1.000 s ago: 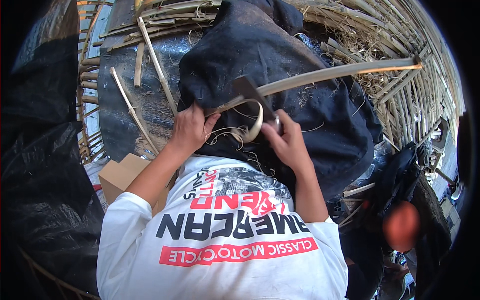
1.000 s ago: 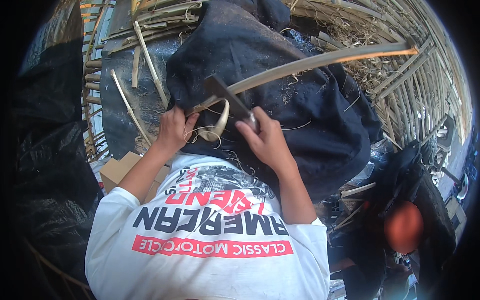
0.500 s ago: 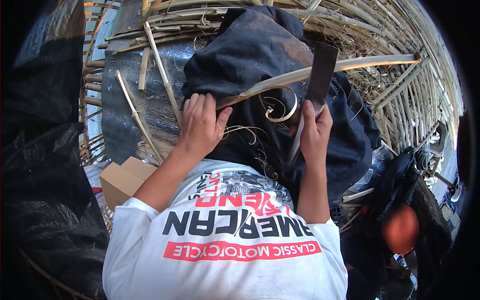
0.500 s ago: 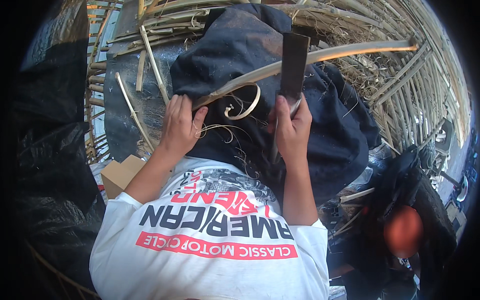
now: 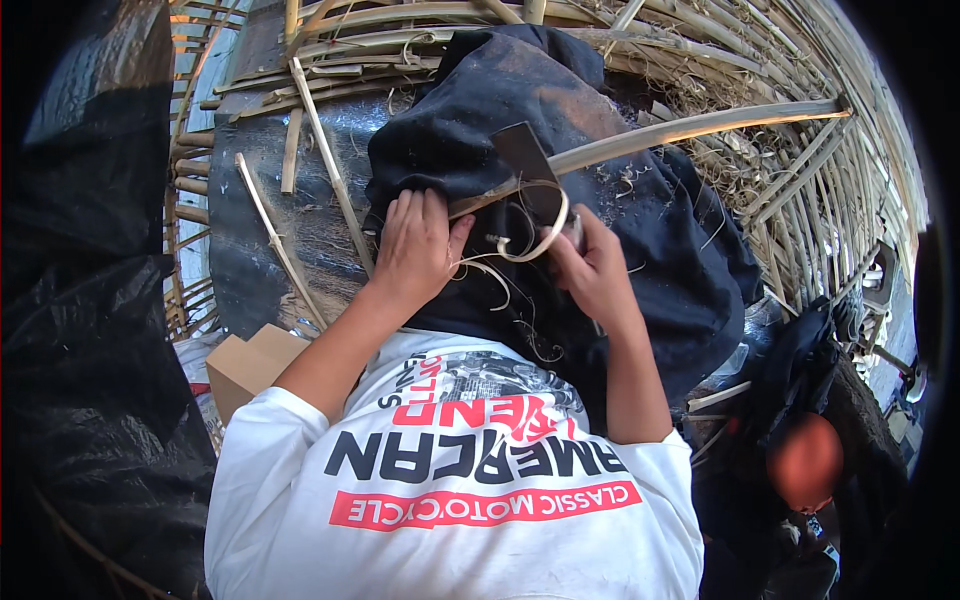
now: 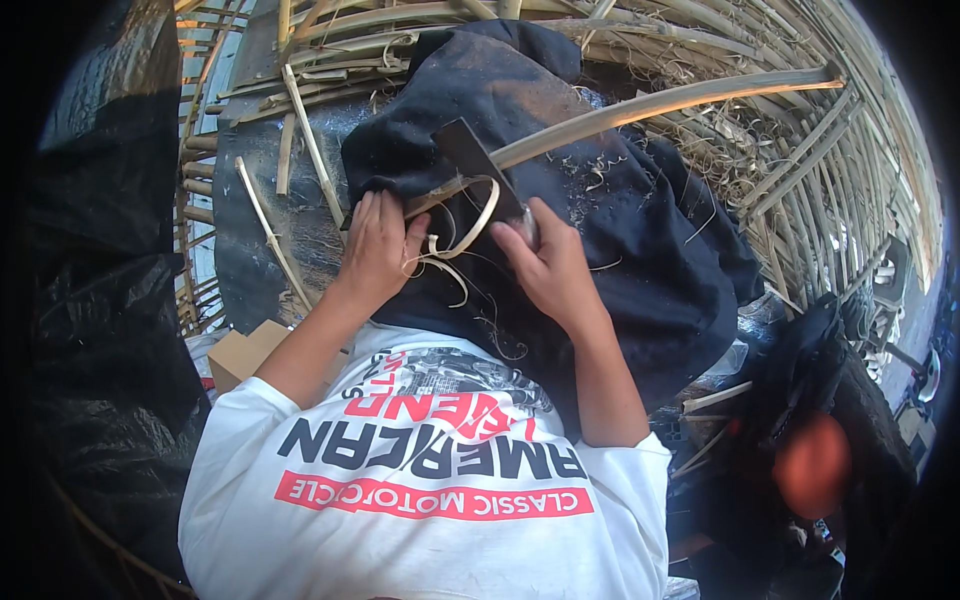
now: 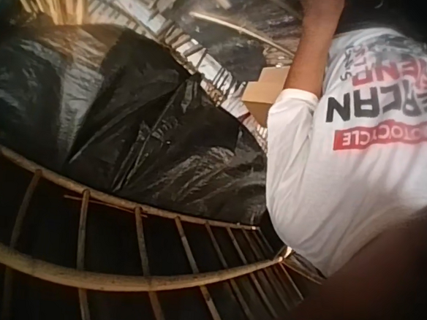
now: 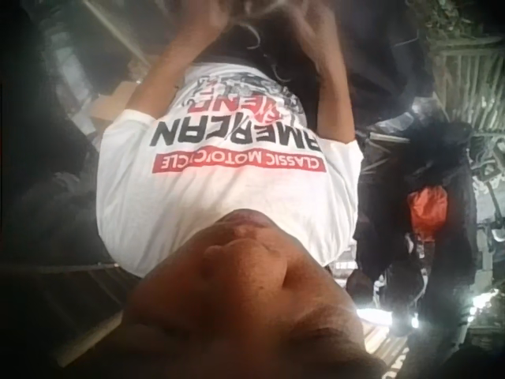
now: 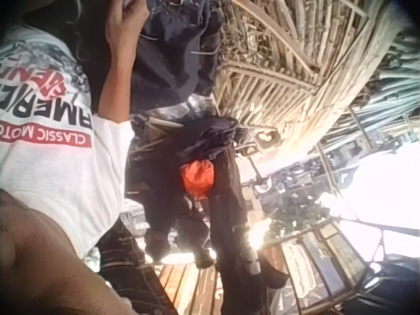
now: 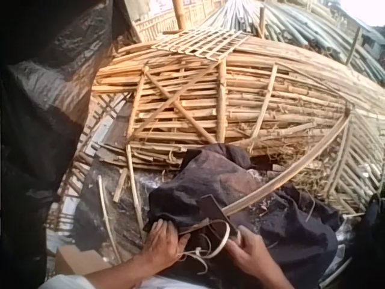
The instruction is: The person uses a blade to shave a thin strip from a long piece of bamboo, repeatedly sliding the tool along the wood to smooth it and remove material.
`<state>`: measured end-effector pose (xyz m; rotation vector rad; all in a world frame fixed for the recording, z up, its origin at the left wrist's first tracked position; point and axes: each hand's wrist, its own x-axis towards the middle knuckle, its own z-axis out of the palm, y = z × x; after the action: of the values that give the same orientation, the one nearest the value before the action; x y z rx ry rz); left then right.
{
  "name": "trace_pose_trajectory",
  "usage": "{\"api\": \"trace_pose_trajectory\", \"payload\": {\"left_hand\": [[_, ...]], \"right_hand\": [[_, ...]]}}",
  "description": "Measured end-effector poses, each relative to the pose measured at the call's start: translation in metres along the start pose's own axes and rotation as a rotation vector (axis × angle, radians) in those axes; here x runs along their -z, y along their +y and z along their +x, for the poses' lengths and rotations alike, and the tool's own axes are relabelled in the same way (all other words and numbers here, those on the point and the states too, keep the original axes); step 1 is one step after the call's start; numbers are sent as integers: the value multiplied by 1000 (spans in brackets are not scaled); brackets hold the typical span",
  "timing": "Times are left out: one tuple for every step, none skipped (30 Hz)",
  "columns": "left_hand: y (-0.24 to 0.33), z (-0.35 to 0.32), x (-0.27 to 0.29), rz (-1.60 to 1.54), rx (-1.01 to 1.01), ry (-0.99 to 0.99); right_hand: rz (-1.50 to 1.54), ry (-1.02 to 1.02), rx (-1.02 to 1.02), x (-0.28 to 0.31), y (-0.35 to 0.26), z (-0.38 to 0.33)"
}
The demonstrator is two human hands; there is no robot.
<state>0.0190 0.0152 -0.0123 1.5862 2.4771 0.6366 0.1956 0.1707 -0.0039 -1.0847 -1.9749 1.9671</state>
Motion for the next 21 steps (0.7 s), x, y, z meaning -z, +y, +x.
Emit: {"api": "trace_pose_trajectory", "payload": {"left_hand": [[1,-3,0,-2,-9,-4],[3,-2,-1,-4,-3,-8],[7,1,-2,-13,1,-9],[8,5,0,-16,-3,-10],[6,3,0,-13,-5,-13],[2,0,-1,-4,-6,-14],[0,-1,-3,-1,-3,-6],[0,0,-3,-3,-2,0],[0,1,-3,-12,-5,8],[1,-1,-3,-19,-7,7],[3,0,-2,-19,-3,5],[6,2,-3,-26,-2,7],[6,5,-1,-30,-6,10],[4,3,-2,-27,-9,8],[0,-1,-4,-37,-15,10],[0,-1,-4,-50,-19,15],[1,0,-4,-51,-22,16],[3,2,-4,-41,-18,16],[5,3,-3,-29,-12,13],[3,1,-3,-29,-13,10],[-1,-2,-3,-18,-21,5]], "right_hand": [[48,18,6,3,0,-2],[238,143,-71,2,-7,-1],[280,210,44,2,-3,2],[105,123,42,-1,3,2],[-70,35,40,-3,6,2],[-149,-53,47,-4,5,-1],[-154,-54,50,0,0,0],[-41,-91,-18,4,-3,1],[72,-129,-86,7,-4,2],[214,-97,-98,7,-2,4],[215,-101,-101,5,-2,3],[206,-74,-111,3,-5,2],[201,-43,-116,-1,-7,3],[169,-56,-84,-5,-4,2],[174,-54,-83,-10,-1,0],[258,55,-24,-12,2,-1],[343,165,36,-15,5,-2],[358,276,76,-18,7,0],[360,278,75,-19,10,-2],[137,137,80,-19,12,-3],[-86,-4,83,-19,13,-5]]}}
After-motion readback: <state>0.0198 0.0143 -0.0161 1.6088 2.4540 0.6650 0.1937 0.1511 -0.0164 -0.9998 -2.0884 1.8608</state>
